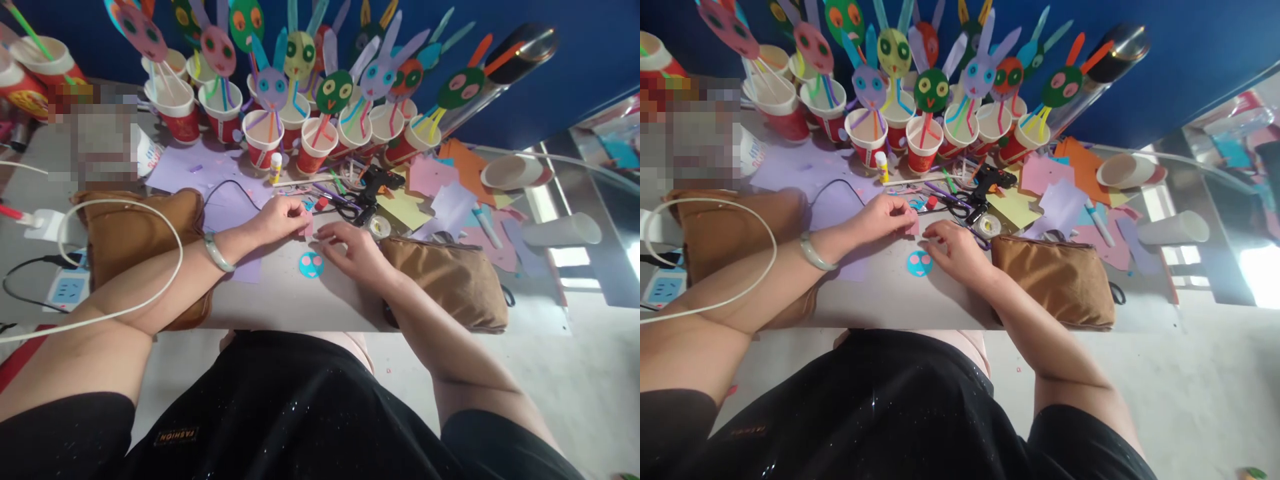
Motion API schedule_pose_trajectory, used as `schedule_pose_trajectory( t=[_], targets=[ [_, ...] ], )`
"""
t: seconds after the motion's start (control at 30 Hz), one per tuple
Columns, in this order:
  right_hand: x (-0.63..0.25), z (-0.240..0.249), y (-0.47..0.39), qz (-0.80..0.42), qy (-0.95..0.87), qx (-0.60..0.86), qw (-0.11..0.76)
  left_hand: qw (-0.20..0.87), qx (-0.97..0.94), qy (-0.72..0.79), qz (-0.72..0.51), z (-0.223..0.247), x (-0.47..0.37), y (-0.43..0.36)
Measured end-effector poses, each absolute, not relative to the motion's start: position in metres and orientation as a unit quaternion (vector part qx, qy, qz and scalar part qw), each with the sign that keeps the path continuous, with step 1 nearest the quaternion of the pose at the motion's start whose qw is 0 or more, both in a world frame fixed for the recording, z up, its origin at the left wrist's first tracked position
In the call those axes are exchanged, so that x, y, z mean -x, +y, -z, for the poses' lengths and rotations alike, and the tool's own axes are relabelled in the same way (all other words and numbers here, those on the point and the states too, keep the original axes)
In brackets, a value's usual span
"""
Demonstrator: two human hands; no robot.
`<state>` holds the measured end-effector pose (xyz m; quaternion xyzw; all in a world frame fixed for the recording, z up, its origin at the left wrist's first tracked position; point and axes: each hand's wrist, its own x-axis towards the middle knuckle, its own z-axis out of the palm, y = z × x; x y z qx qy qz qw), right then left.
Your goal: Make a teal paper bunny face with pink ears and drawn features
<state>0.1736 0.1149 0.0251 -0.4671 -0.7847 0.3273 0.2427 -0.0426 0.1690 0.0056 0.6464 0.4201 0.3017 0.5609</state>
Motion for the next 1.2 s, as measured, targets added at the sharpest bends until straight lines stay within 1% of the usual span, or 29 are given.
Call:
schedule_pose_trajectory(
  t=[0.1,0.2,0.4,0.53,0.67,0.7,0.77,0.87,0.93,1.1,1.2],
  targets=[
    [-0.173,-0.028,0.103,-0.288,-0.825,0.447,0.19,0.549,-0.636,0.435,-0.322,-0.001,0.041,0.17],
    [-0.168,-0.025,0.094,-0.289,-0.848,0.418,0.15,0.577,-0.618,0.423,-0.327,-0.003,0.04,0.167],
    [-0.16,-0.024,0.087,-0.31,-0.859,0.376,0.157,0.575,-0.626,0.408,-0.334,-0.012,0.04,0.162],
    [-0.165,-0.032,0.092,-0.335,-0.842,0.384,0.177,0.577,-0.627,0.404,-0.331,-0.011,0.04,0.163],
    [-0.171,-0.038,0.11,-0.326,-0.789,0.481,0.201,0.604,-0.609,0.394,-0.331,-0.006,0.041,0.164],
    [-0.171,-0.037,0.115,-0.34,-0.764,0.507,0.207,0.624,-0.601,0.38,-0.325,-0.004,0.041,0.164],
    [-0.168,-0.034,0.124,-0.387,-0.715,0.535,0.231,0.628,-0.596,0.382,-0.323,-0.003,0.041,0.164],
    [-0.159,-0.025,0.133,-0.498,-0.627,0.531,0.276,0.624,-0.606,0.382,-0.313,-0.003,0.042,0.164],
    [-0.153,-0.02,0.135,-0.546,-0.582,0.524,0.298,0.618,-0.604,0.396,-0.31,-0.004,0.041,0.163],
    [-0.149,-0.011,0.138,-0.59,-0.535,0.503,0.335,0.607,-0.598,0.43,-0.297,-0.007,0.039,0.161],
    [-0.15,-0.008,0.14,-0.605,-0.522,0.494,0.341,0.597,-0.61,0.435,-0.286,-0.009,0.038,0.162]
  ],
)
